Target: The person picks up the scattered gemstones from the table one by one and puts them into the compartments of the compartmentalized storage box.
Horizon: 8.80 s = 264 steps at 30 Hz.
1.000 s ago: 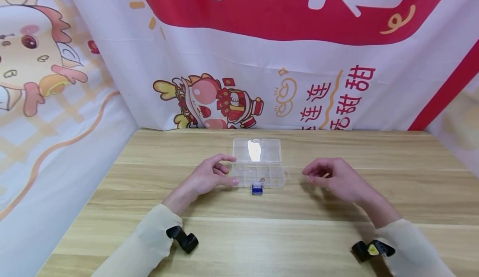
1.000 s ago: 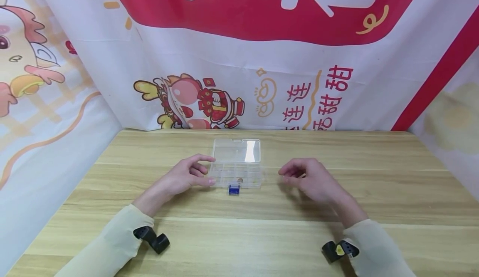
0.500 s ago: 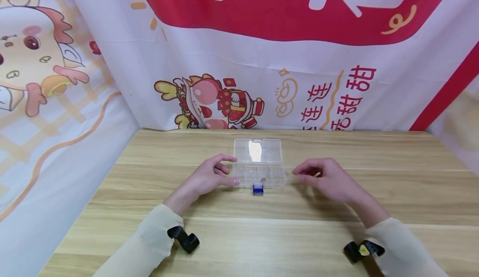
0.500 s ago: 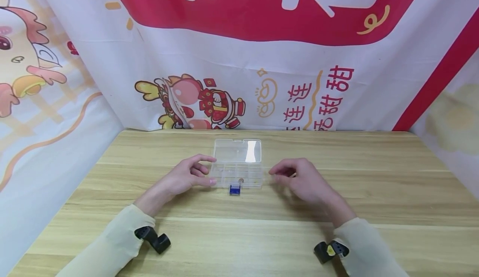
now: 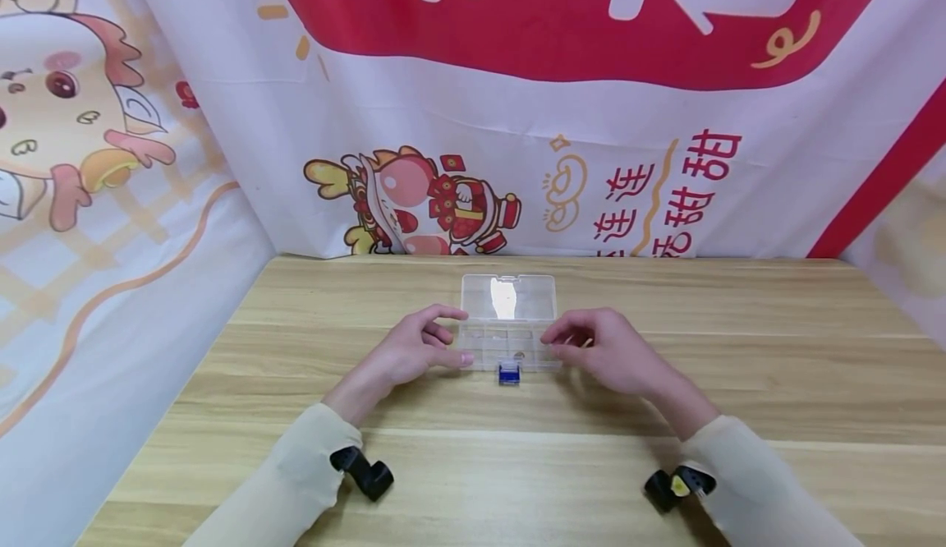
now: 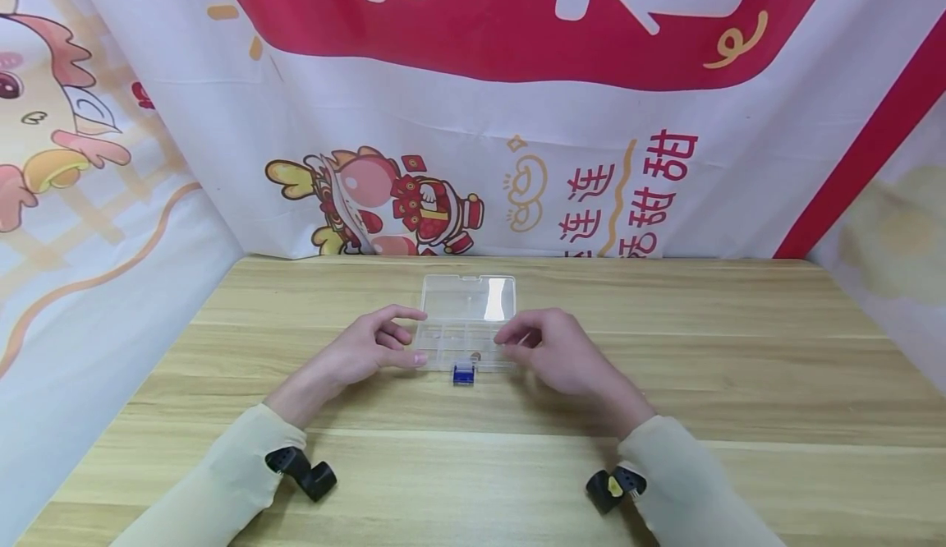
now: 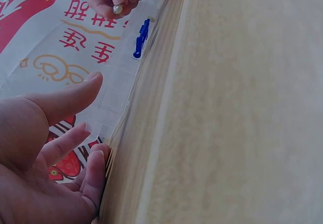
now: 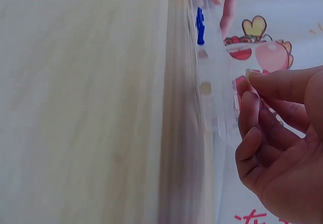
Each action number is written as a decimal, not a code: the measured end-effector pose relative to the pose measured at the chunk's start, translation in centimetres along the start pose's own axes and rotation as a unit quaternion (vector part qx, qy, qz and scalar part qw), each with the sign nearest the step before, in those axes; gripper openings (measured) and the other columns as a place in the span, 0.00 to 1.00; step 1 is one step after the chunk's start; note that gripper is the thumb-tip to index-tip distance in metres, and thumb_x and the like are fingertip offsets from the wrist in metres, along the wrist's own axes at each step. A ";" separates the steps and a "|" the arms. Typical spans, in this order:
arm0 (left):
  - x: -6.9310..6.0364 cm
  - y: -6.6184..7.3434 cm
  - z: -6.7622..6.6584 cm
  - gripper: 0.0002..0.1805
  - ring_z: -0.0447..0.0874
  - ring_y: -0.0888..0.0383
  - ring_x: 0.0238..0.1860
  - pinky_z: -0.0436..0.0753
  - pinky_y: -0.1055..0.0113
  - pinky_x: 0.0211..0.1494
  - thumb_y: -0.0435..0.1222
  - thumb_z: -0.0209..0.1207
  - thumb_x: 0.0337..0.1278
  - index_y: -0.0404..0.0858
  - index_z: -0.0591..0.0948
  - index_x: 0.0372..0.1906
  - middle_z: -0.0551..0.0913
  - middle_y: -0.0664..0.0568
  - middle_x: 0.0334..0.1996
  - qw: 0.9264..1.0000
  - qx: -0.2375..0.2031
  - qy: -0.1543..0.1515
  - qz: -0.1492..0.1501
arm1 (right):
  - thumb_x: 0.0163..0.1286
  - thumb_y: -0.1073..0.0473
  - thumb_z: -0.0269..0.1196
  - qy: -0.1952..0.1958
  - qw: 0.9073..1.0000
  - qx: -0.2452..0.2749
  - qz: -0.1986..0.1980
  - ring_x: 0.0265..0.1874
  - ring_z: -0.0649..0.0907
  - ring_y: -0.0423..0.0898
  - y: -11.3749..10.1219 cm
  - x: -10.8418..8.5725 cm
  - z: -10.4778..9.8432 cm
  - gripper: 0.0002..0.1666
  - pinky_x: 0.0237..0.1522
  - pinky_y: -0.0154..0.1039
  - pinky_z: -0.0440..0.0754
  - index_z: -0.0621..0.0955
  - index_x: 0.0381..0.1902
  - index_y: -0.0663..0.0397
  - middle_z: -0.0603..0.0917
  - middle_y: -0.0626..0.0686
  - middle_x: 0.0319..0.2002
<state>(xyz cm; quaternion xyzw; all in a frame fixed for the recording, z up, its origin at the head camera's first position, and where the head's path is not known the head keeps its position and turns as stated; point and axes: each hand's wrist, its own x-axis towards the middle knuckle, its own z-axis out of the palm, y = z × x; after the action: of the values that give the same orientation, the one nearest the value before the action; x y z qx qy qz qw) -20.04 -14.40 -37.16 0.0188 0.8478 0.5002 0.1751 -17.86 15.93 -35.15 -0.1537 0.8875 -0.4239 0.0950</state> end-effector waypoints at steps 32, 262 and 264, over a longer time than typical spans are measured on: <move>0.3 0.0 0.2 0.34 0.75 0.49 0.54 0.75 0.59 0.56 0.44 0.79 0.54 0.56 0.80 0.67 0.79 0.47 0.54 1.000 0.007 -0.009 0.009 | 0.73 0.64 0.69 -0.020 1.000 -0.007 0.014 0.38 0.81 0.46 -2.9 2.9 3.8 0.06 0.43 0.40 0.82 0.90 0.43 0.48 0.87 0.48 0.37; 0.2 -0.3 -0.1 0.35 0.77 0.49 0.55 0.77 0.60 0.55 0.45 0.79 0.54 0.54 0.80 0.68 0.80 0.45 0.56 1.000 0.016 -0.005 0.016 | 0.71 0.61 0.72 -0.008 0.999 -0.026 -0.026 0.35 0.83 0.40 -4.8 4.7 6.1 0.02 0.43 0.37 0.82 0.92 0.39 0.50 0.89 0.44 0.33; 0.2 -0.3 -0.1 0.35 0.77 0.49 0.54 0.77 0.60 0.55 0.45 0.79 0.54 0.55 0.80 0.68 0.80 0.45 0.56 1.000 0.016 -0.003 0.016 | 0.71 0.61 0.72 -0.008 0.999 -0.030 -0.019 0.35 0.82 0.41 -4.8 4.7 6.2 0.02 0.43 0.37 0.81 0.92 0.39 0.50 0.89 0.44 0.33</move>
<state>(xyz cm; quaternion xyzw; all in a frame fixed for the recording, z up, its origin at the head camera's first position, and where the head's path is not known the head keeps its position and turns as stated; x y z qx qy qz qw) -20.22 -14.61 -37.40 0.0372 0.8549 0.4890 0.1696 -19.44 6.91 -35.41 -0.1771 0.8960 -0.3973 0.0889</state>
